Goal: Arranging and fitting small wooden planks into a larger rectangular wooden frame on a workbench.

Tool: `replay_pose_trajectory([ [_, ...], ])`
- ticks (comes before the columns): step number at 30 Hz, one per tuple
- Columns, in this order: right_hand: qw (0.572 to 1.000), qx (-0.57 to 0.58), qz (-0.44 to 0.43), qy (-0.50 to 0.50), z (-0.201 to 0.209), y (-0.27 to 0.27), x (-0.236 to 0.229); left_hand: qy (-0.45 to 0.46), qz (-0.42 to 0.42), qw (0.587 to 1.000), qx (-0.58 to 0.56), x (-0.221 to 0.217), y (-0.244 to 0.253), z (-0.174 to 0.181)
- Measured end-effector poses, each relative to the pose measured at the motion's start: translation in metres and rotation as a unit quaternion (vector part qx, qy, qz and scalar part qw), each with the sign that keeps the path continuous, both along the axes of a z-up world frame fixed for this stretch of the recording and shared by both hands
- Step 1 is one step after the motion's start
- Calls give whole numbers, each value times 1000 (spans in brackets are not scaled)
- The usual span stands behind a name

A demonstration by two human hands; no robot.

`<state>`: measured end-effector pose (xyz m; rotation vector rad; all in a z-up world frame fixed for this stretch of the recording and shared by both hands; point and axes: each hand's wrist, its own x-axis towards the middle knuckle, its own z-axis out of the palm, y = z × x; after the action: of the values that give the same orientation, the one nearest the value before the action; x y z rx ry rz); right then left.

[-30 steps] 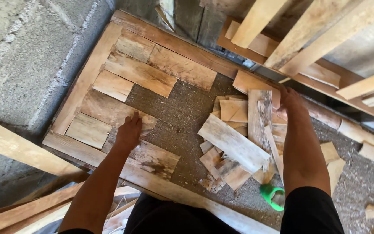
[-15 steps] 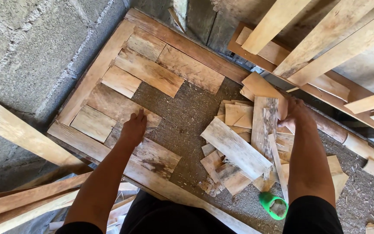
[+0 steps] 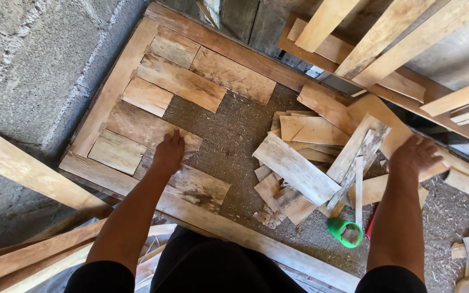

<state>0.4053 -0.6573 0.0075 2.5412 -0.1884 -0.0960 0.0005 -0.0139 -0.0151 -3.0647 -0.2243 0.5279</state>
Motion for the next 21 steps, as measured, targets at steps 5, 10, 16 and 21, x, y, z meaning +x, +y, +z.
replay_pose_trajectory([
  [5, 994, -51, -102, 1, 47, -23, -44, 0, 1, 1000, -12, 0, 0, 12],
  [10, 976, -93, -159, -119, 82, -34, -90, -21, 9, 1000, -12, -1, 2, -3],
  [16, 987, 97, -5, -131, 101, 136, -177, -54, 33, 998, -27, -10, 10, -15],
  [21, 846, 405, 342, 47, 79, 331, -240, -80, 42, 988, -123, -12, 17, -5],
])
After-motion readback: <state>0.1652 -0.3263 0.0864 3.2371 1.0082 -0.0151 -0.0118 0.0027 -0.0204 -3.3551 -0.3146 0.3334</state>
